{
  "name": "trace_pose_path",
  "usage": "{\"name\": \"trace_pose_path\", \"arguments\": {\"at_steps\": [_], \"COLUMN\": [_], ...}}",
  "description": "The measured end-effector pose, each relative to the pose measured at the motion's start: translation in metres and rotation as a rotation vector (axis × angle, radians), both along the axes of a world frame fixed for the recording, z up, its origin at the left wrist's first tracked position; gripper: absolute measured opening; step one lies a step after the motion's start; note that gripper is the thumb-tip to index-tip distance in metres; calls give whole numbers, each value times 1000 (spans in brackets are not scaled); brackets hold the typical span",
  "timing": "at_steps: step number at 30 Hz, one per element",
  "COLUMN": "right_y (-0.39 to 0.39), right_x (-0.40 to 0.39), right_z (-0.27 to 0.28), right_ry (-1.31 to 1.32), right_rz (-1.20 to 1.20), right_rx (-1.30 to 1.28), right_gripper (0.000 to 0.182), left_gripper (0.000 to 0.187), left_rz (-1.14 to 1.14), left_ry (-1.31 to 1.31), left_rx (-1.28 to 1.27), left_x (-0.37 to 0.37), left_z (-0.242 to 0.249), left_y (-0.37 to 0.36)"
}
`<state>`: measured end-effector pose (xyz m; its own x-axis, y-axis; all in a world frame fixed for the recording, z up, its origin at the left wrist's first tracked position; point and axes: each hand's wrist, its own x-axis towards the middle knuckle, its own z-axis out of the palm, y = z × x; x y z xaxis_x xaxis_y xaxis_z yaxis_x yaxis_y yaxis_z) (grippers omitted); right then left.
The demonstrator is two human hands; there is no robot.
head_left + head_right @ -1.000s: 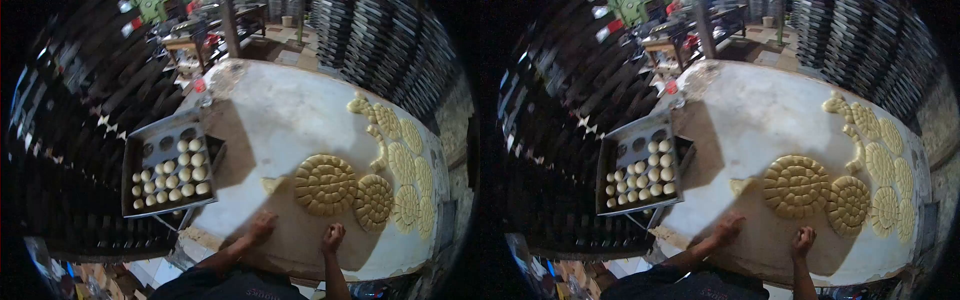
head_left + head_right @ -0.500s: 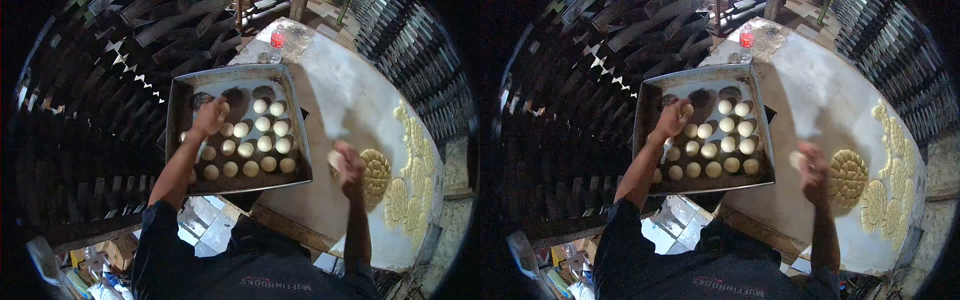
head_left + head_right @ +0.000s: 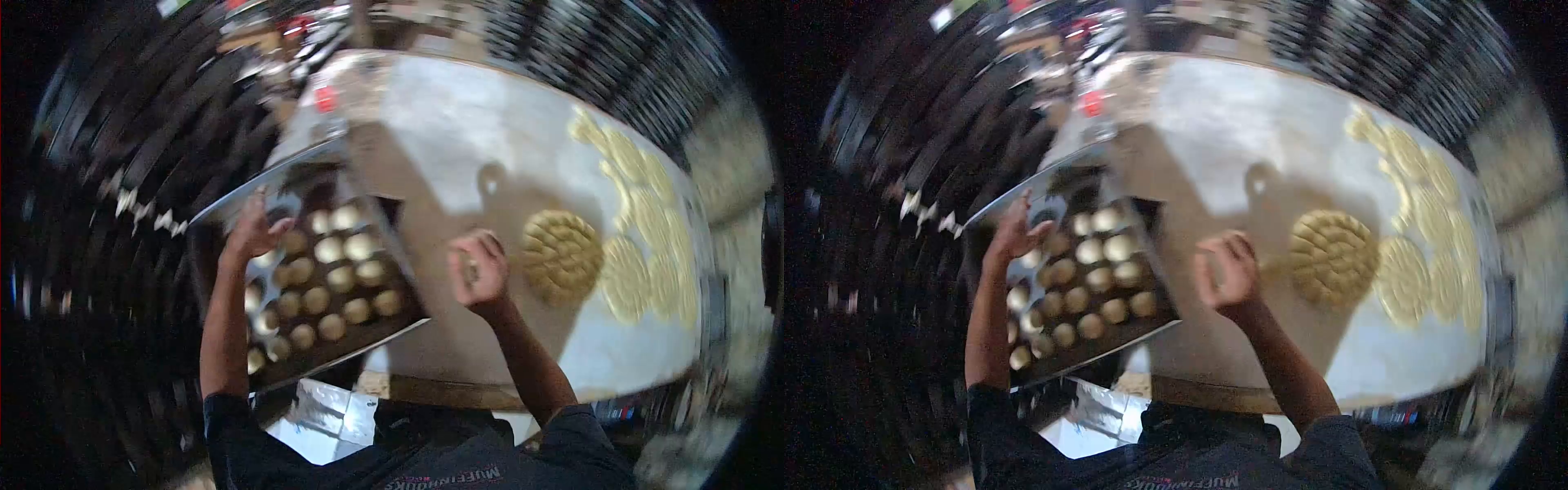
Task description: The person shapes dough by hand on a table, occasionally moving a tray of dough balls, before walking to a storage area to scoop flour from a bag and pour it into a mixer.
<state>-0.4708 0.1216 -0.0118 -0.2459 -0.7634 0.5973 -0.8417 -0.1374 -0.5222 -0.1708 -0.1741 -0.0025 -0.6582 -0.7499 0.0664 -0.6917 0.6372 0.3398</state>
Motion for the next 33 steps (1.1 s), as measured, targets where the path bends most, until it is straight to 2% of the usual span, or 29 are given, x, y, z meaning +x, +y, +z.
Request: {"name": "trace_pose_path", "arguments": {"at_steps": [1,2,4,6,7,8,9,10,11,12,14,16,17,18,19,20,23,24,25,27,29,31,33], "right_y": [44,90,181,264,304,342,380,420,446,459,496,504,500,501,503,505,506,505,504,506,508,506,506], "right_x": [-39,-69,-119,-161,-174,-194,-214,-232,-245,-253,-264,-276,-278,-280,-280,-280,-278,-279,-278,-277,-278,-276,-274], "right_z": [-28,-49,-91,-129,-143,-154,-165,-177,-194,-197,-177,-170,-168,-166,-167,-169,-168,-167,-169,-171,-170,-172,-181], "right_ry": [-6,-8,-22,-340,-354,-255,-157,-76,-15,-60,-202,-205,-196,-213,-244,-267,-314,-298,-307,-296,-269,-242,-158], "right_rz": [-163,-313,-550,-712,-760,-847,-921,-952,-987,-1018,-1039,-1043,-1047,-1072,-1102,-1088,-1092,-1092,-1092,-1080,-1062,-1043,-1063], "right_rx": [-3,86,174,229,211,302,396,325,250,230,274,260,234,204,198,194,185,195,182,165,160,151,102], "right_gripper": [15,14,13,13,13,13,14,13,13,13,11,11,10,9,9,9,8,8,8,7,7,7,7], "left_gripper": [82,82,67,57,56,56,56,56,58,60,58,66,66,77,87,87,92,80,80,71,63,56,58], "left_rz": [34,-60,-222,-682,-841,-981,-1025,-1060,-1023,-979,-664,-245,-264,-262,-259,-286,-297,-245,-247,-444,-570,-589,-694], "left_ry": [-4,5,136,268,216,156,86,13,84,135,189,403,372,40,-275,-297,-127,55,52,-103,-219,-259,-323], "left_rx": [-80,-79,-196,-205,17,235,264,291,448,606,772,824,820,528,218,201,326,61,46,403,367,305,397], "left_x": [-48,-106,-232,-357,-412,-468,-515,-562,-613,-663,-762,-850,-864,-871,-881,-895,-911,-905,-898,-882,-816,-765,-696], "left_z": [12,22,33,0,-19,-32,-40,-47,-73,-108,-180,-249,-228,-179,-153,-161,-188,-198,-205,-232,-170,-182,-197], "left_y": [5,19,73,143,180,220,260,296,321,337,362,372,396,427,452,463,461,465,445,387,401,376,356]}}
